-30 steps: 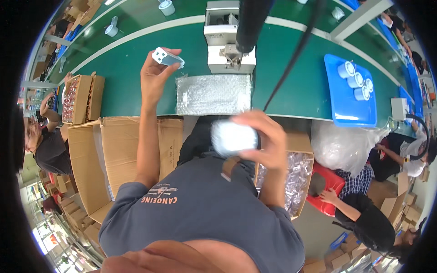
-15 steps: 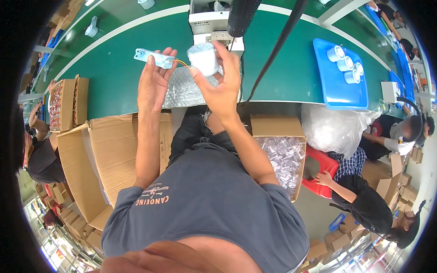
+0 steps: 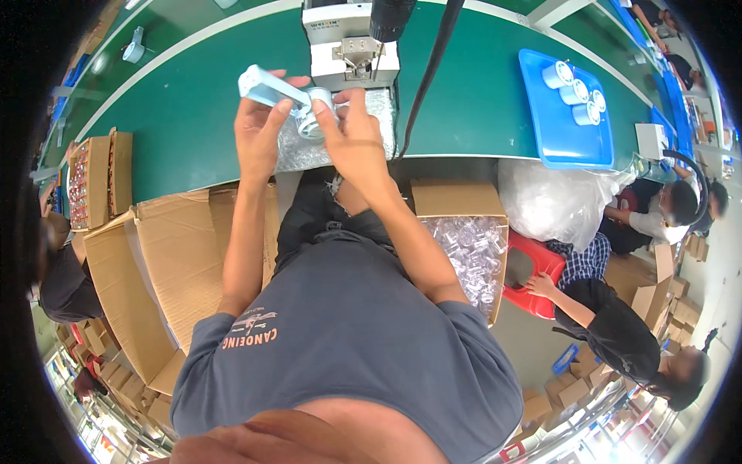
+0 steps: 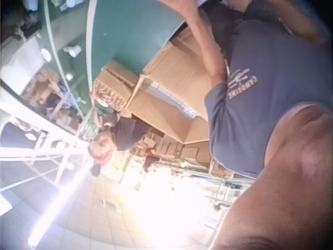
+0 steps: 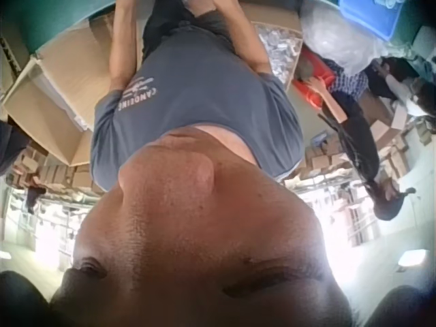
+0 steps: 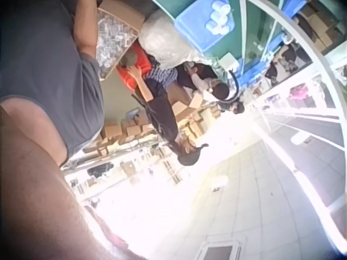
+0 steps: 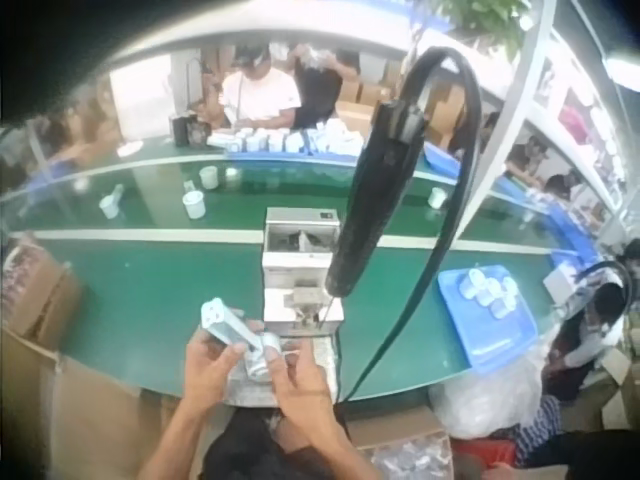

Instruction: Assembling and fastening small electronic components using an electric screwdriver on a factory production line.

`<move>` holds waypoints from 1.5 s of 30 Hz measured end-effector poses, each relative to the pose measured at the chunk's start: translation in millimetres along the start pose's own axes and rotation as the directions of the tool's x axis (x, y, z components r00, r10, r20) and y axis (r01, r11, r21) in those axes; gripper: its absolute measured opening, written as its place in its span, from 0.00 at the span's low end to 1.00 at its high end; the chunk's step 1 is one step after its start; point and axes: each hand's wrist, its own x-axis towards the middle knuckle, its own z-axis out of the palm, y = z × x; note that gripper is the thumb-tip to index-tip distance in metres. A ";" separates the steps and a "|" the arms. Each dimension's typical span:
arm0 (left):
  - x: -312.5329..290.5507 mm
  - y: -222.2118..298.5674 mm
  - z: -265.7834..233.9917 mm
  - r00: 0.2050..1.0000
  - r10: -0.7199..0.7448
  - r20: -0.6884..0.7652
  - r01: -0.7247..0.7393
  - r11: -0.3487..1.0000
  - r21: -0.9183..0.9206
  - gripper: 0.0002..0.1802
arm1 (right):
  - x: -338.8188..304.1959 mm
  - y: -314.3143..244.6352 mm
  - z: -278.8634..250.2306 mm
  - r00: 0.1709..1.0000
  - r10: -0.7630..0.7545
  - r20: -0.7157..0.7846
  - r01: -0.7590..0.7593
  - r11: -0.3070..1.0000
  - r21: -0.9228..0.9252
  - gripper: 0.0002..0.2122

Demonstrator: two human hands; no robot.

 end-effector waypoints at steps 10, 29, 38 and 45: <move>-11.2 -32.8 16.8 0.995 -0.046 0.092 0.036 0.994 0.100 0.27 | 2.9 -20.6 -29.0 0.826 -0.564 0.006 0.563 0.822 -0.086 0.23; -2.6 -21.3 7.9 0.961 -0.133 0.241 0.056 0.952 0.302 0.38 | 40.7 -2.5 -59.9 0.800 -0.595 0.075 0.599 0.798 -0.065 0.21; -2.6 -28.7 4.8 0.961 -0.098 0.258 0.026 0.963 0.269 0.37 | 37.7 -10.1 -63.4 0.756 -0.638 0.148 0.653 0.721 -0.233 0.21; -8.1 -31.5 10.6 0.986 -0.026 0.165 -0.054 0.885 0.462 0.33 | 23.8 -33.5 -77.9 0.716 -0.671 0.190 0.696 0.707 -0.126 0.26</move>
